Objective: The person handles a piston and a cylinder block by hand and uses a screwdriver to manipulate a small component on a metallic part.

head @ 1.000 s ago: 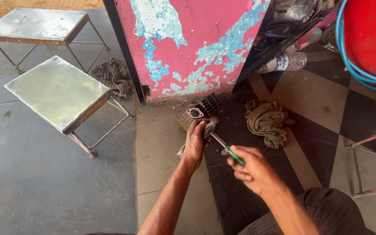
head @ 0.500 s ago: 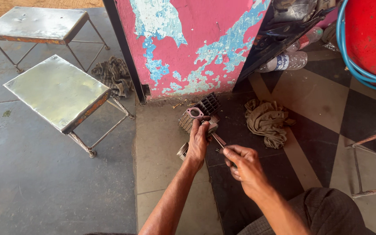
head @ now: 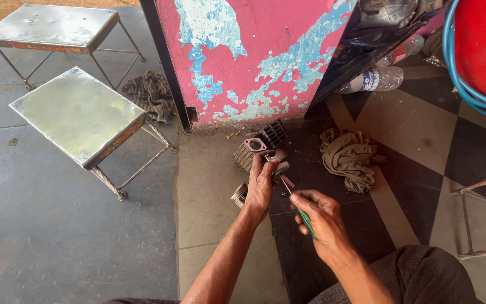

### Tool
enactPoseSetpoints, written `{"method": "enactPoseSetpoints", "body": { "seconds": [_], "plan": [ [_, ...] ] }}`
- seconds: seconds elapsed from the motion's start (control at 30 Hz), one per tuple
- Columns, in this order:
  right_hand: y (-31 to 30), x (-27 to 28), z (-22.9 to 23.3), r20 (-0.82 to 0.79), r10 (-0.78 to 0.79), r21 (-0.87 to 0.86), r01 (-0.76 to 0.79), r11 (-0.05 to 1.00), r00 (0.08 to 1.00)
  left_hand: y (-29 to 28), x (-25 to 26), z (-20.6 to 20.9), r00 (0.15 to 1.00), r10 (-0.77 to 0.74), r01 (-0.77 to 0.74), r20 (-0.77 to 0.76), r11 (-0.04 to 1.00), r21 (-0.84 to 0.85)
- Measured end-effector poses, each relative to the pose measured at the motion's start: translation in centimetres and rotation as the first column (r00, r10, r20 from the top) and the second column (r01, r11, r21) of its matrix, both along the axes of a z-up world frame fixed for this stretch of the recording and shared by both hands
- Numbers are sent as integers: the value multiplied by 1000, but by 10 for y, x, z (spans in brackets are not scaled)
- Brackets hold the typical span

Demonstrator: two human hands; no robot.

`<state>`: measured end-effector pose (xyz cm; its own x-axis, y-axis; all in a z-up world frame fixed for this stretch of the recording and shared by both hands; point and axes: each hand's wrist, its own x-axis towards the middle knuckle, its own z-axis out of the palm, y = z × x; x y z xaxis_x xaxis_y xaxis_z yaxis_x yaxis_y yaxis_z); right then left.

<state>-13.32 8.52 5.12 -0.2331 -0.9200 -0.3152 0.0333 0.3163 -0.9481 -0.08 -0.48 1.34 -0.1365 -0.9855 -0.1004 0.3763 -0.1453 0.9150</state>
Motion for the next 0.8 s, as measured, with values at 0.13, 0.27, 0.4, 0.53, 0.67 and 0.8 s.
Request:
{"method": "enactPoseSetpoints", "body": {
  "seconds": [0.13,0.27,0.4,0.53,0.67,0.8],
  "plan": [
    [-4,-5,-3,150,30,42,-36,998,988,-1,1,1,1000,-3,3,8,1000,10],
    [-9,-10,2,251,83,-26,-79,997,965,-3,2,-2,999,14,-14,36,1000,-10],
    [-7,-10,8,235,58,-32,-52,998,970,-10,4,-4,1000,11,-10,-19,1000,6],
    [-5,-10,7,266,13,60,-30,998,964,-11,3,-7,981,-1,1,-192,1000,0],
    [-3,-17,6,380,180,-1,-194,981,907,-10,-2,-10,942,35,-21,-333,999,43],
    [-2,-10,7,169,167,23,-174,985,971,-13,-2,-12,882,105,-62,-460,992,107]
  ]
}}
